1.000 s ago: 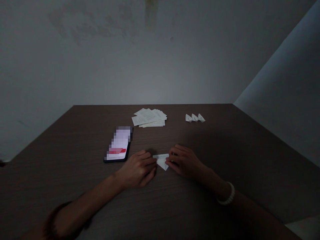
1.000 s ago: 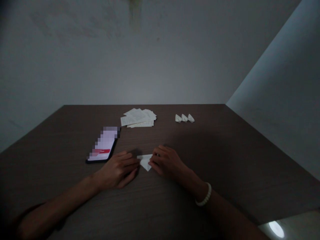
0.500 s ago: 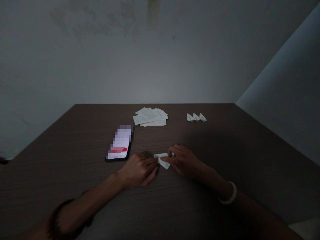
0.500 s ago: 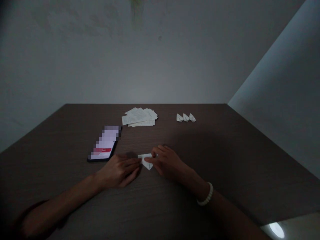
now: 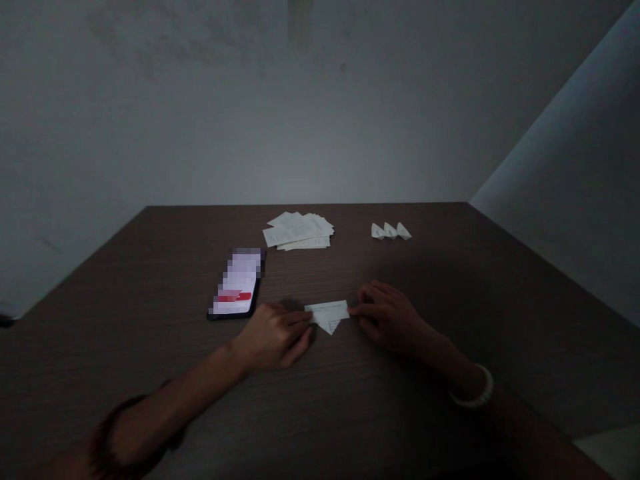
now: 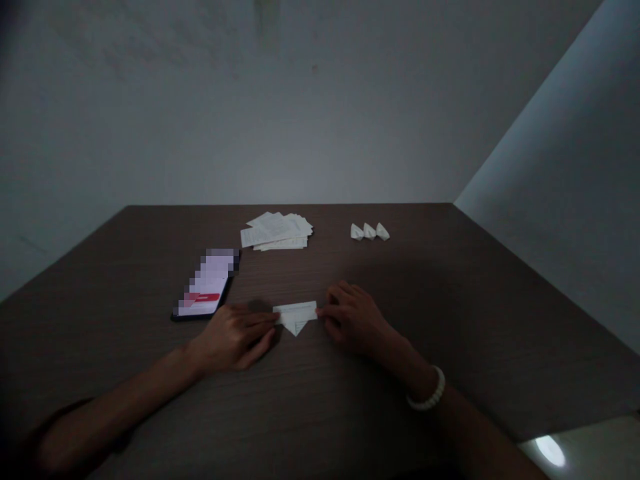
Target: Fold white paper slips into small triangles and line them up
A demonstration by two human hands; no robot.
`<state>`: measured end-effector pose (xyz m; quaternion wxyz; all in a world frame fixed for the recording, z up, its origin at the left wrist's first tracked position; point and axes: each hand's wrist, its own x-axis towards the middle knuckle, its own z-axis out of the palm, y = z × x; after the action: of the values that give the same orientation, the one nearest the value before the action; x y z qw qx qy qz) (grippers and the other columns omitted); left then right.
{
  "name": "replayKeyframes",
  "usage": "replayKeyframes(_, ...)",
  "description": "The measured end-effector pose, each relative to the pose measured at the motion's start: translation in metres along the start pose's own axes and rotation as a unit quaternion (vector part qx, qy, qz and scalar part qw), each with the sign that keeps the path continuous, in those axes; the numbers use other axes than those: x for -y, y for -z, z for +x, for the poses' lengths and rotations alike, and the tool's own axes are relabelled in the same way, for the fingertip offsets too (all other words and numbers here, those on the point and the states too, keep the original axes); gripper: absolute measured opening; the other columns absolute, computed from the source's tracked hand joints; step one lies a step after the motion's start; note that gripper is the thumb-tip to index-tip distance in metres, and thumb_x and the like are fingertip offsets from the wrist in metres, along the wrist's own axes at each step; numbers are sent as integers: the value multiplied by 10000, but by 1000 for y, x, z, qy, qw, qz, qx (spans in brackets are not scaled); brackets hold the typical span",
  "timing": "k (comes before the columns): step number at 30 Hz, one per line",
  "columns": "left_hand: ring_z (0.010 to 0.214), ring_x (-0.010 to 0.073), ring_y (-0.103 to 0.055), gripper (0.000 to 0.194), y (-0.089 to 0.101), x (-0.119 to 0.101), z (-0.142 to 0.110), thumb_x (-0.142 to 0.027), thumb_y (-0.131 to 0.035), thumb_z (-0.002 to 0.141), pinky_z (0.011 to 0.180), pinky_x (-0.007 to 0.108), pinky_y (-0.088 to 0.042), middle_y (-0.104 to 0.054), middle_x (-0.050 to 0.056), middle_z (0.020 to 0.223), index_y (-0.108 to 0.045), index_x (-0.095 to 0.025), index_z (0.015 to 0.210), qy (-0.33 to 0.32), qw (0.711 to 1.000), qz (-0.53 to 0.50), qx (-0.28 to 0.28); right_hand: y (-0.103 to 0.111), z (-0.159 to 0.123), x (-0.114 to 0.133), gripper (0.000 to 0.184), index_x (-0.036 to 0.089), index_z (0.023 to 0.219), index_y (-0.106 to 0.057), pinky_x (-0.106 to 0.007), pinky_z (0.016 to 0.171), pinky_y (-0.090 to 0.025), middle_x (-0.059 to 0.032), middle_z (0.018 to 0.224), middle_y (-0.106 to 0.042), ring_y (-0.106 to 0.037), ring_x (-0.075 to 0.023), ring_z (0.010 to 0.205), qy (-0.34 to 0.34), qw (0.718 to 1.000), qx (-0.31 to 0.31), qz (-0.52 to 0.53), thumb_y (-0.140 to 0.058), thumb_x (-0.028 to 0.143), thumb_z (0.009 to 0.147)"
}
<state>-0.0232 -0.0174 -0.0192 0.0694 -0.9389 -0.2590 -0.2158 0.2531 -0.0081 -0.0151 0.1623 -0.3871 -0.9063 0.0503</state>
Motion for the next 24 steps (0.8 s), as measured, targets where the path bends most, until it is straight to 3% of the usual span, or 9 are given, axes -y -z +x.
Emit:
replayKeyframes(5, 570, 145, -626, 268, 4, -2, 3, -218, -460, 902, 532, 284, -487, -734, 69, 922, -692, -141, 792, -7, 1000, 0, 8, 1, 9, 9, 109, 187, 878, -684, -323, 722, -379, -60, 882, -587, -490, -192, 826, 14, 999, -29, -30, -591, 208, 824)
replayKeyframes(10, 585, 169, -596, 260, 9, -5, 11, -225, -432, 907, 561, 312, -501, -665, 65, 793, -659, -142, 809, -5, 998, -1, 70, 0, 18, 17, 181, 169, 776, -634, -325, 721, -390, -72, 888, -588, -489, -201, 849, 8, 996, -41, -73, -555, 278, 897)
replayKeyframes(13, 626, 176, -606, 273, 12, -6, 14, -223, -432, 898, 590, 322, -510, -640, 66, 857, -631, -138, 1064, -2, 995, -3, 100, -1, 20, 17, 107, 191, 876, -648, -300, 689, -384, -58, 907, -581, -483, -185, 841, 26, 998, -28, -47, -549, 219, 903)
replayKeyframes(15, 640, 173, -613, 354, 13, -7, 16, -219, -426, 897, 594, 320, -510, -628, 78, 935, -559, -143, 1215, 3, 994, -2, 112, -3, 20, 17, 185, 230, 992, -652, -286, 672, -373, -47, 931, -578, -479, -174, 835, 57, 998, -7, -28, -530, 133, 892)
replayKeyframes(18, 653, 180, -621, 362, 14, -8, 17, -227, -423, 898, 588, 333, -514, -601, 104, 1036, -547, -143, 1227, 14, 991, 6, 132, -5, 20, 16, 330, 273, 1107, -638, -284, 673, -371, -43, 959, -573, -478, -174, 843, 69, 997, 16, -9, -520, 79, 867)
replayKeyframes(24, 699, 193, -633, 351, 14, -9, 19, -234, -419, 900, 608, 346, -525, -565, 123, 1092, -557, -138, 1208, 39, 988, -12, 149, -5, 21, 17, 336, 263, 1080, -660, -283, 692, -388, -45, 955, -570, -491, -173, 856, 48, 999, 4, 18, -524, 65, 845)
